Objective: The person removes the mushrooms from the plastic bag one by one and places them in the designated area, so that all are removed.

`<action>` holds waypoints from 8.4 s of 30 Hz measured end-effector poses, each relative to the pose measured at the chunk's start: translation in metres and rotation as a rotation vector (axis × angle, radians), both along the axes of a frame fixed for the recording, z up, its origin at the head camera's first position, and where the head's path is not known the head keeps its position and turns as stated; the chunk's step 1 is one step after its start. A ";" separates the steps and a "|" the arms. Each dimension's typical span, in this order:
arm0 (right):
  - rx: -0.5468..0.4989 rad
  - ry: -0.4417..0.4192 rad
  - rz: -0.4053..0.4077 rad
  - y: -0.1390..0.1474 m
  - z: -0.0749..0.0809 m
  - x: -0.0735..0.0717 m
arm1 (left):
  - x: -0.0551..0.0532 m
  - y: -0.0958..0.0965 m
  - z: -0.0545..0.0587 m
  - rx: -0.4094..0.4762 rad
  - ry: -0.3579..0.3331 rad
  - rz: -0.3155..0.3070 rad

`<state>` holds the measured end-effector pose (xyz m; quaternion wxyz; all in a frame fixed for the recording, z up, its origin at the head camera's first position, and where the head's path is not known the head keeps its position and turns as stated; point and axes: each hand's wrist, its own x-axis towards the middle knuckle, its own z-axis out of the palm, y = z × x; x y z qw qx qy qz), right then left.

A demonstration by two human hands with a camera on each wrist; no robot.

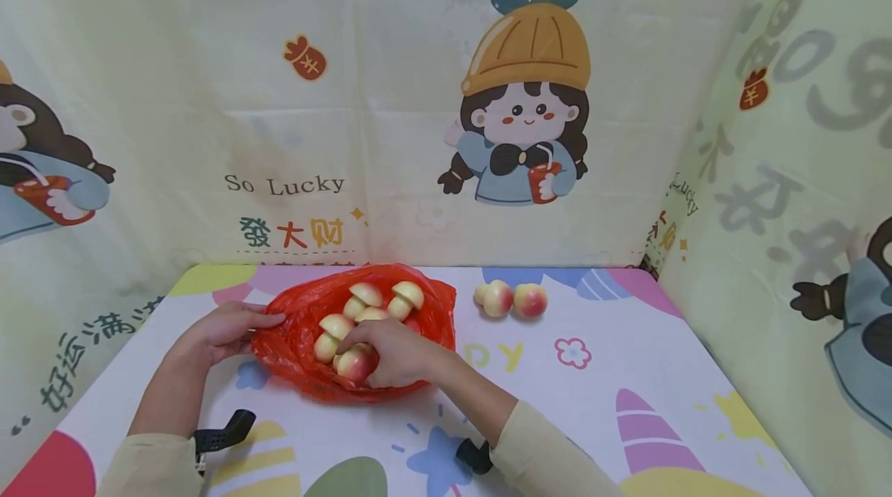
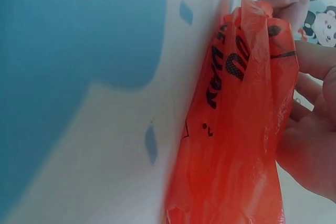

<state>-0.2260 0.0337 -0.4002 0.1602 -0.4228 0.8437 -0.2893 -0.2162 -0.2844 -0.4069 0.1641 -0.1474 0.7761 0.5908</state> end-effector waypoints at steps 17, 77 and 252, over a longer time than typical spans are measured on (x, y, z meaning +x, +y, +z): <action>0.019 0.058 0.021 -0.005 -0.003 0.002 | 0.000 0.001 0.001 0.001 -0.001 -0.003; -0.210 0.019 -0.087 0.027 0.031 0.002 | 0.000 0.000 -0.001 -0.006 0.006 0.010; -0.011 0.066 -0.570 0.159 0.019 -0.032 | 0.000 -0.002 0.000 -0.001 0.008 -0.016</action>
